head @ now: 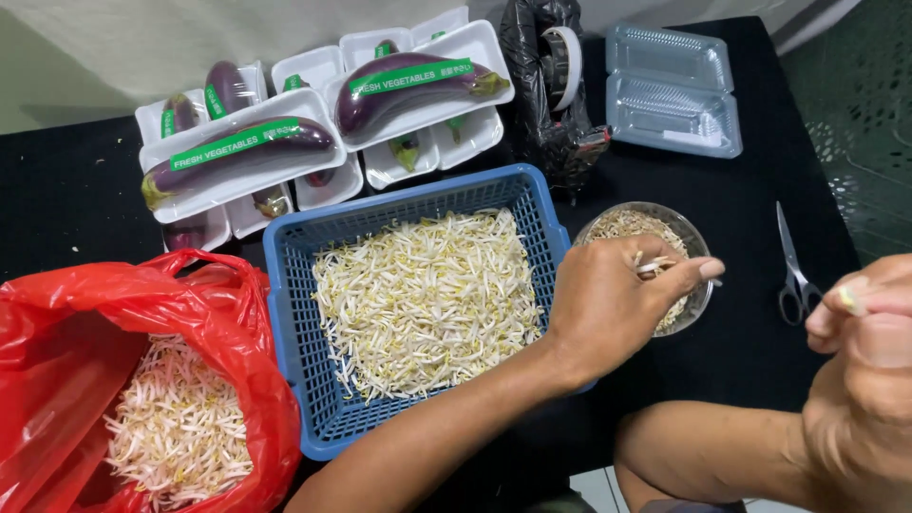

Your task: The person is cleaning and sorting bean sprouts by snapping off the ends and placing them into a plastic basket.

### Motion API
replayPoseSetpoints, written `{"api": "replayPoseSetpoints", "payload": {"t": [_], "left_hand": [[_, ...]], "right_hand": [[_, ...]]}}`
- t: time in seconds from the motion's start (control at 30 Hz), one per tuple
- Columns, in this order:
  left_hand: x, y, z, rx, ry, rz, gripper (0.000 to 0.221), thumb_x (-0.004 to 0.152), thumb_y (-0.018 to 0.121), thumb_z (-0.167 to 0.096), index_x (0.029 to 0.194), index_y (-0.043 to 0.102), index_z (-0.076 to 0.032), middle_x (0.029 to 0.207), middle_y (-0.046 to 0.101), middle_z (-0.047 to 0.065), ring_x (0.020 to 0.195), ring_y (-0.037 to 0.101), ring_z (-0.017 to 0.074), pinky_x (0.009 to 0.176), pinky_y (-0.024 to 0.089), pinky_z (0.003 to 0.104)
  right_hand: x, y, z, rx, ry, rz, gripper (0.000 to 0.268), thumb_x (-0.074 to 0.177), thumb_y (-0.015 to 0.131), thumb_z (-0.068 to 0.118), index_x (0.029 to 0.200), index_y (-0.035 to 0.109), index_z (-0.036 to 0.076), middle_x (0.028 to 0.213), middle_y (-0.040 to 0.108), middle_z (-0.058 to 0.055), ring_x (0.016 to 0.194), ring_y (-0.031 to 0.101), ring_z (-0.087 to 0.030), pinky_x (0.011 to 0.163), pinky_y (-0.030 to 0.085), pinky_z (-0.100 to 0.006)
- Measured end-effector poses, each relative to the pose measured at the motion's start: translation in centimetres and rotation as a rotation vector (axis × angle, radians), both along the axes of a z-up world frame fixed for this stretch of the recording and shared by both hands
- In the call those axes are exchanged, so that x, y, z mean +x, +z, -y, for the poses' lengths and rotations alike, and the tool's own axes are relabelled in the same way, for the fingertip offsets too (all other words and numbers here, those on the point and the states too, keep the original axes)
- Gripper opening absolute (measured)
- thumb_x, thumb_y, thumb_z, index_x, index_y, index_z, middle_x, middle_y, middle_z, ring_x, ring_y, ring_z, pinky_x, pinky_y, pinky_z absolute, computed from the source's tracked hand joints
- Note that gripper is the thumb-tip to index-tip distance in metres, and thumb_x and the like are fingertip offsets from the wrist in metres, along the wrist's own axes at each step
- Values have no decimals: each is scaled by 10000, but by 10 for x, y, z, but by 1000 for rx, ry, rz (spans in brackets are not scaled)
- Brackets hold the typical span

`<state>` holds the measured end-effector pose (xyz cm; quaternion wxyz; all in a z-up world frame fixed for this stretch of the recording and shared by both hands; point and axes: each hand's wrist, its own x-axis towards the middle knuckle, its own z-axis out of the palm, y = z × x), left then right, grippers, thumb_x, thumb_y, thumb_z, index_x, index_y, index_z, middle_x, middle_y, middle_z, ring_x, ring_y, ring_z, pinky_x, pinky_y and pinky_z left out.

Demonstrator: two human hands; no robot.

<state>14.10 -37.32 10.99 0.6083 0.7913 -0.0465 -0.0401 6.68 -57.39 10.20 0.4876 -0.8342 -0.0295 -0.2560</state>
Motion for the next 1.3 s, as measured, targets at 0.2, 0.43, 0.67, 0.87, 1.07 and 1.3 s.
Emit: {"api": "replayPoseSetpoints", "payload": {"t": [0.2, 0.43, 0.67, 0.87, 1.07, 1.3], "left_hand": [[16, 1, -10, -37, -24, -11, 464, 898, 548, -515, 944, 819, -141, 889, 821, -2, 700, 747, 128, 608, 503, 320], [-27, 29, -94, -448, 111, -47, 253, 969, 693, -239, 1146, 799, -93, 961, 785, -1, 736, 540, 17, 646, 428, 199], [-59, 12, -126, -720, 347, 86, 172, 910, 779, -124, 1053, 776, -27, 1047, 795, 131, 766, 646, 87, 654, 528, 206], [-59, 5, -132, -728, 363, 64, 168, 919, 777, -134, 1046, 782, -23, 932, 782, 64, 582, 477, 7, 539, 404, 174], [-55, -5, -136, -834, 315, -38, 108, 908, 778, -108, 982, 765, -29, 952, 783, 97, 772, 661, 91, 746, 570, 237], [-51, -24, -123, -1011, 252, -358, 167, 913, 772, -195, 957, 719, -43, 536, 414, -73, 459, 306, 40, 419, 195, 224]], "right_hand": [[11, 69, -23, -233, 97, -304, 254, 1063, 497, 104, 1132, 613, -110, 1191, 610, -217, 901, 644, -226, 876, 547, -280], [38, 94, -149, -204, 234, 102, 119, 1009, 666, -67, 914, 629, -128, 940, 642, -241, 873, 613, -296, 846, 473, -354], [47, 82, -198, -361, 388, 145, 107, 963, 684, 37, 879, 690, -28, 842, 677, -143, 684, 570, -197, 642, 455, -298], [47, 70, -208, -458, 442, 189, 84, 945, 690, 40, 902, 692, -32, 855, 684, -150, 649, 588, -178, 581, 486, -276], [54, 63, -209, -459, 469, 160, 71, 888, 636, -36, 838, 637, 15, 789, 639, -89, 610, 542, -167, 572, 452, -287], [61, 58, -192, -410, 535, -6, 134, 904, 639, 3, 774, 623, 31, 772, 638, -65, 638, 544, -155, 600, 429, -281]]}}
